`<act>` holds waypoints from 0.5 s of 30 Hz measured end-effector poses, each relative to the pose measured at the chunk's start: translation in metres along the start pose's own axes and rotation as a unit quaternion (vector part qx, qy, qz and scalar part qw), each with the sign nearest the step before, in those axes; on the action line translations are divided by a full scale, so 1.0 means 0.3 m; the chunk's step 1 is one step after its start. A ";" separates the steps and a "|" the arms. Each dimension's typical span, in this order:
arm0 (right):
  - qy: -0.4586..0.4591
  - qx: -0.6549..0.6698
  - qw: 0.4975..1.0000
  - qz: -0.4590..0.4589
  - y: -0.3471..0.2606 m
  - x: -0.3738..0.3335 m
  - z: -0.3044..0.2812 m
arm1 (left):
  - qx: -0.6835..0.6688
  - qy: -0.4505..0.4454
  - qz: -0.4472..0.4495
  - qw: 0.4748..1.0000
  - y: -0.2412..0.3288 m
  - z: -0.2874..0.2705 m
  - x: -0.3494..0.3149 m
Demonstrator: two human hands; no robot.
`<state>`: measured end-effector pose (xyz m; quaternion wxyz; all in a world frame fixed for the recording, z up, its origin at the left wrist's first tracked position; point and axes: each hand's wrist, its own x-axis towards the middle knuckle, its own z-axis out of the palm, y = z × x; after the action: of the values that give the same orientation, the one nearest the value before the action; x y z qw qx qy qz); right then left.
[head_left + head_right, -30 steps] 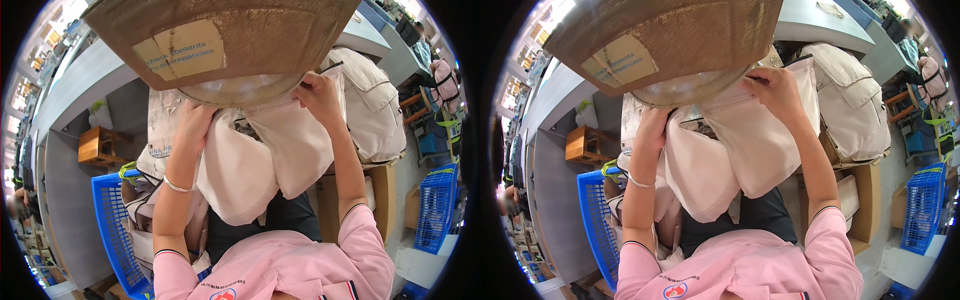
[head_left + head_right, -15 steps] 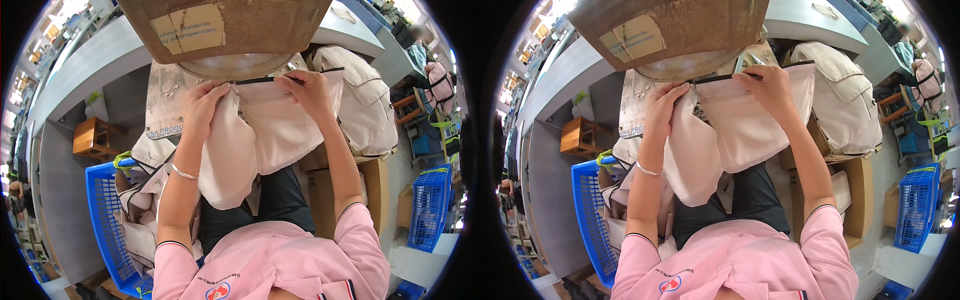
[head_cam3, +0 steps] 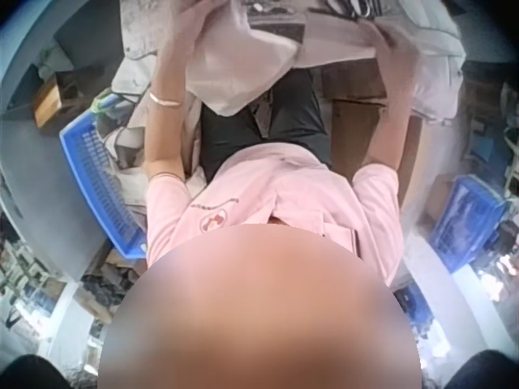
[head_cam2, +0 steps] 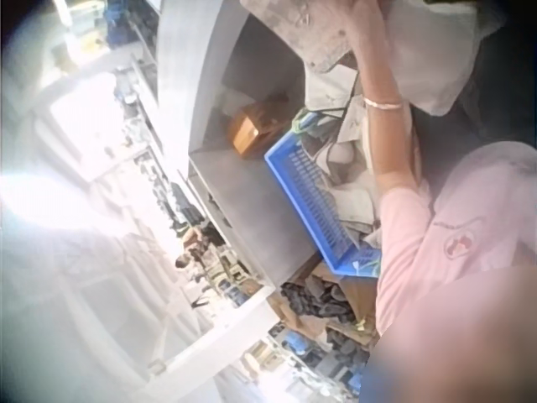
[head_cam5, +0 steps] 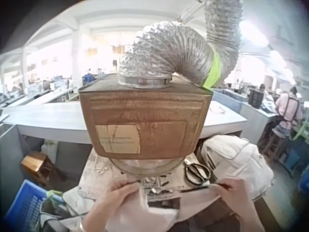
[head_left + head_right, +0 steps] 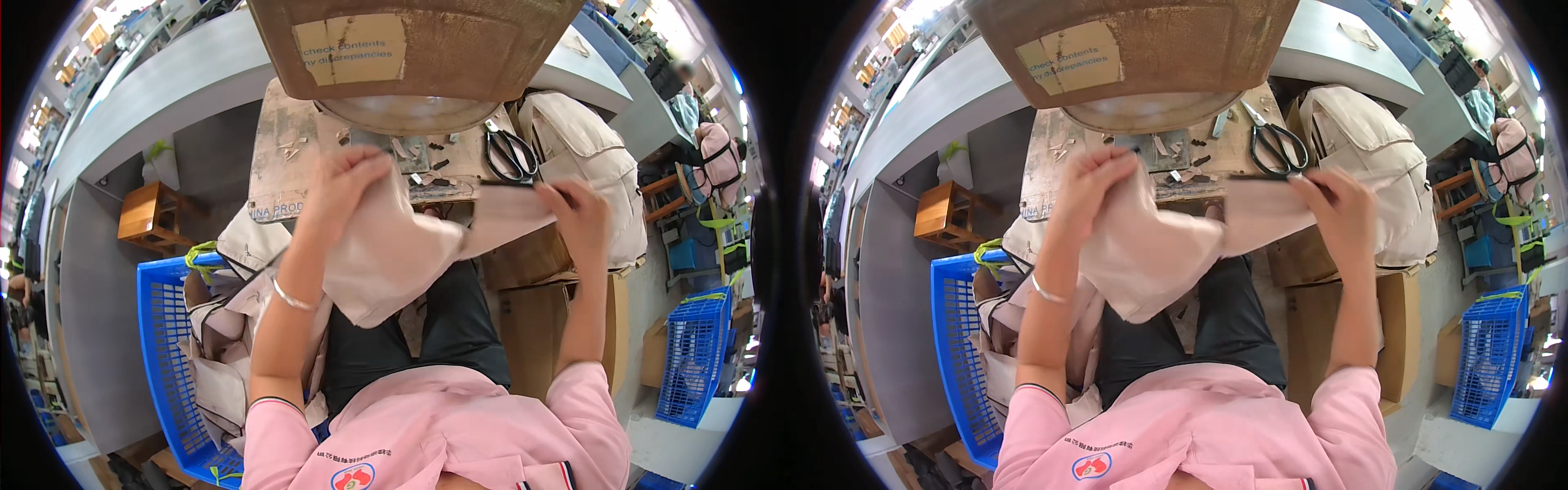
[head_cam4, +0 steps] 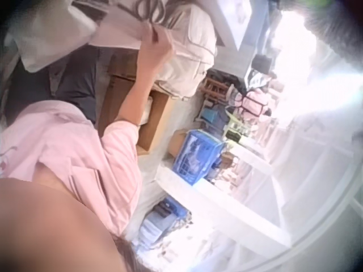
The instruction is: Inspecting and trimming loose threads from cream-colored backpack fabric components at a workstation.
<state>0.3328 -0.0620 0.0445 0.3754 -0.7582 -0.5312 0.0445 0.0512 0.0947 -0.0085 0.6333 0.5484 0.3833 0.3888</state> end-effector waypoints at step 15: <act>0.171 -0.139 0.963 0.157 0.716 -0.436 -0.437 | 0.076 -0.020 0.063 0.995 -0.150 0.351 -0.488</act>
<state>0.5033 -0.2732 -0.0376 0.3401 -0.8729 -0.3346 -0.1020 0.0915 -0.0851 -0.0336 0.5720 0.6254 0.3638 0.3864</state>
